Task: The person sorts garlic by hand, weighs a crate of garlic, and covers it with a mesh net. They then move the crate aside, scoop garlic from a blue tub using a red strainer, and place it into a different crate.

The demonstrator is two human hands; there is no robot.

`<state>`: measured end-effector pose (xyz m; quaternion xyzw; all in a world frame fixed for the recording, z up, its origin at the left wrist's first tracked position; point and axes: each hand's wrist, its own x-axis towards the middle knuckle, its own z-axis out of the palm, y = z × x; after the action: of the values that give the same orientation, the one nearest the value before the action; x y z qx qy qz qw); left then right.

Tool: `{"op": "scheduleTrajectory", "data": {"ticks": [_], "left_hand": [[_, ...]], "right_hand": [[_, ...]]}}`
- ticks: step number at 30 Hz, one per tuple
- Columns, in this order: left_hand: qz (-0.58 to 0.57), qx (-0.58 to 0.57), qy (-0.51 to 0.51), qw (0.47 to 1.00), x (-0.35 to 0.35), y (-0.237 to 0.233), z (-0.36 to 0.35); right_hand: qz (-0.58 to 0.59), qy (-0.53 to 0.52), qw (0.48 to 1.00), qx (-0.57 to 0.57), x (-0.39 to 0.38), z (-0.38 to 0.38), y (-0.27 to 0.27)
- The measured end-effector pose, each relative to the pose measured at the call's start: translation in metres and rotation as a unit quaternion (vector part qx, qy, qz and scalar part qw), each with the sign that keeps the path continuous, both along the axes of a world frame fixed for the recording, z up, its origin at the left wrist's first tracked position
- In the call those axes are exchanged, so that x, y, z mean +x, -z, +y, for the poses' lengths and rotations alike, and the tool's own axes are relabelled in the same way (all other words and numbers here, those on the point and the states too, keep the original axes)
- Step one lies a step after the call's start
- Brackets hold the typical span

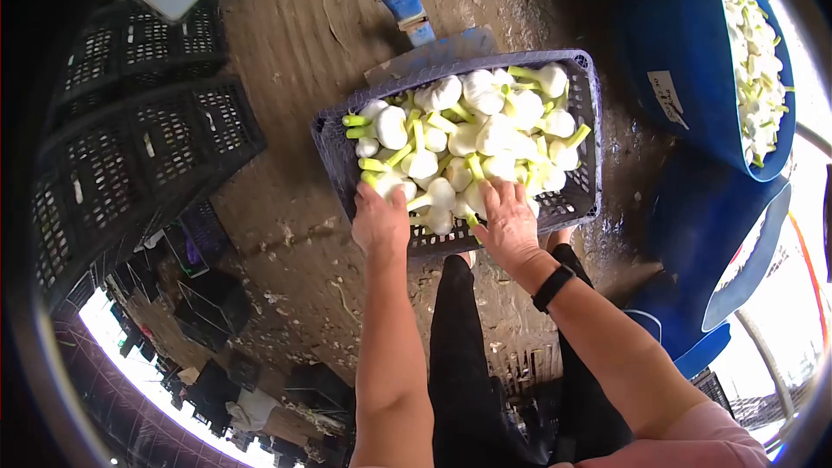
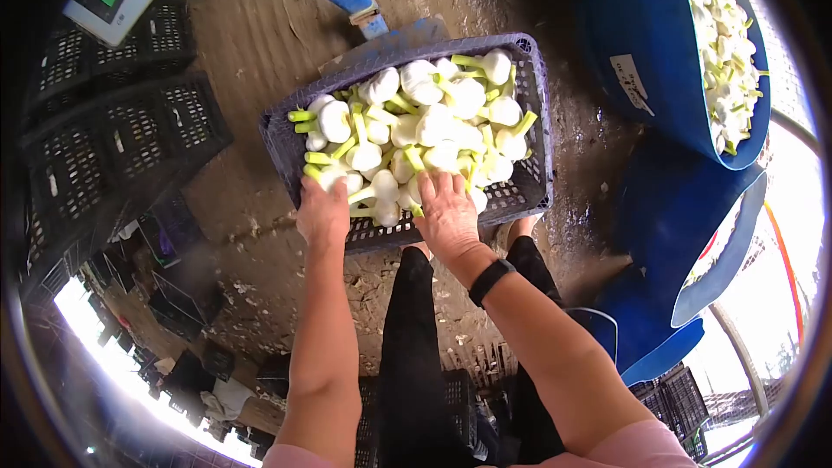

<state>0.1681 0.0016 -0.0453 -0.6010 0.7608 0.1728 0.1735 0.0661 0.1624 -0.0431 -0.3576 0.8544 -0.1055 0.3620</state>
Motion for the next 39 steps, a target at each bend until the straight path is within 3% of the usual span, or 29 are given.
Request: {"op": "scheduleTrajectory", "data": {"ticks": [2,3,6,7,10,14,18,23,26,27,30,33,36,37,39], "left_hand": [[-0.115,0.076,0.009,0.990,-0.004,-0.002,-0.009],[-0.091,0.079,-0.011,0.993,-0.007,-0.016,-0.008],[0.086,-0.091,0.028,0.992,0.020,-0.021,0.011],[0.155,-0.061,0.046,0.985,0.025,-0.022,0.014],[0.187,-0.033,0.193,0.963,0.026,0.002,0.021],[0.192,-0.030,0.145,0.970,0.030,0.018,0.010],[0.275,-0.014,0.080,0.958,0.051,-0.015,0.009],[0.304,0.014,0.076,0.950,0.085,-0.032,0.035],[0.303,0.077,0.013,0.950,0.098,-0.027,0.054],[0.304,0.091,0.002,0.948,0.101,-0.023,0.059],[0.283,0.169,-0.055,0.943,0.099,-0.034,0.058],[0.291,0.159,-0.040,0.942,0.106,-0.043,0.043],[0.298,0.126,-0.082,0.943,0.102,-0.062,0.008],[0.295,0.118,-0.098,0.943,0.106,-0.056,-0.006],[0.287,0.082,-0.091,0.950,0.106,-0.048,-0.028]], "right_hand": [[0.044,0.002,0.998,-0.043,-0.001,0.007,0.008],[0.064,0.002,0.996,-0.062,0.000,0.013,0.010],[0.045,0.010,0.993,-0.111,0.001,0.015,0.017],[0.048,0.010,0.992,-0.119,0.003,0.012,0.020],[0.090,-0.059,0.987,-0.123,0.005,0.014,0.023],[0.044,-0.067,0.988,-0.131,-0.004,0.016,0.023],[-0.019,-0.017,0.987,-0.159,-0.004,0.005,0.009],[-0.113,0.062,0.968,-0.213,0.011,-0.041,-0.011],[-0.029,-0.051,0.931,-0.360,0.028,-0.089,0.022],[-0.046,0.003,0.932,-0.361,0.037,-0.106,0.026],[-0.052,-0.026,0.954,-0.293,0.039,-0.133,0.029],[-0.192,0.141,0.941,-0.241,0.027,-0.109,0.005],[-0.067,0.259,0.927,-0.263,-0.003,-0.047,0.013],[-0.049,0.343,0.930,-0.123,-0.021,-0.031,-0.018],[0.009,0.347,0.933,-0.095,-0.050,0.019,-0.024]]}}
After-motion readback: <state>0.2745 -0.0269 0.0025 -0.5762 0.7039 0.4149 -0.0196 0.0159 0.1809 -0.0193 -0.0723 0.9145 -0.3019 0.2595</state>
